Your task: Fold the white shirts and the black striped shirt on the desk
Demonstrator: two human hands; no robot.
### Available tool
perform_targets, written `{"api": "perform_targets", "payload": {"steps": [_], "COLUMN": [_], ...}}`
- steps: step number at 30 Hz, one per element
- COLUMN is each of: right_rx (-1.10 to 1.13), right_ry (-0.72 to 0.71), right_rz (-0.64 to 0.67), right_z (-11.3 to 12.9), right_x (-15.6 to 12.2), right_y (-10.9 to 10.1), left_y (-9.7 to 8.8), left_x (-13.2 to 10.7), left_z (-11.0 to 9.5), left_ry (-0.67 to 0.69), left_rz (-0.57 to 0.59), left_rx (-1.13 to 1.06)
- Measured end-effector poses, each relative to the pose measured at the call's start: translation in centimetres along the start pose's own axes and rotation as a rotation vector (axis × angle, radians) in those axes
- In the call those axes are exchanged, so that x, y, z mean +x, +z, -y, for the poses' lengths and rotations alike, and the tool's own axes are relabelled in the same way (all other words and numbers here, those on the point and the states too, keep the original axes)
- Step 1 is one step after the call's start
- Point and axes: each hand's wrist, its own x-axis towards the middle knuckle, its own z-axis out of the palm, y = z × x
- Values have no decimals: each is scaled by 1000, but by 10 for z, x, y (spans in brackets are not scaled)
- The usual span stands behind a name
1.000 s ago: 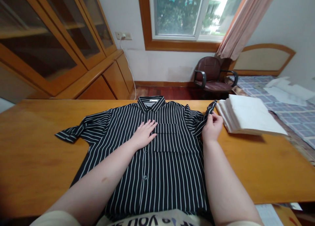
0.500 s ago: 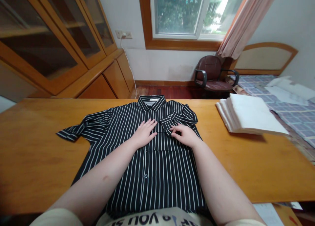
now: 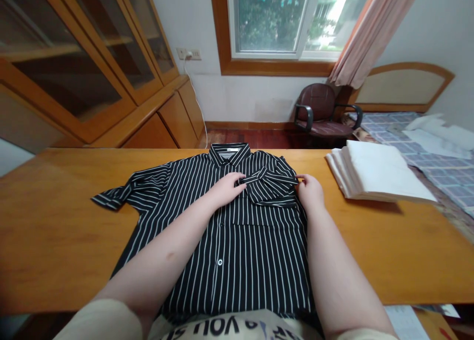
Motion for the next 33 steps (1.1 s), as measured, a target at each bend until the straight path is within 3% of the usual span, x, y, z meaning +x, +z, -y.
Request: {"api": "perform_targets", "payload": {"steps": [5,10,16,22,27,30,33], "right_rx": [122,292,359,20,-37,-22,87], "right_ry": [-21,-50,-16,-114,-156,-122,-15], "right_rz": [15,84,37,11,-21,1,22], "right_z": [0,-4,-11,-2,0,0,1], "right_x": [2,5,7,5,4,3,1], "right_y": [26,32,33,26,24,24,23], "left_y": [20,35,29,8,-3,-4,-1], "left_x": [56,74,45,-7,-36,-37,-31], "left_z": [-9,-17,-15,-1,17,29,39], "left_ry": [-273,-284,-261,-313,-349,-367,-386], "left_rz": [-5,2,-31,-17,47,25,-62], "left_rx": [-80,-60,-15,79,98,-38,-354]}}
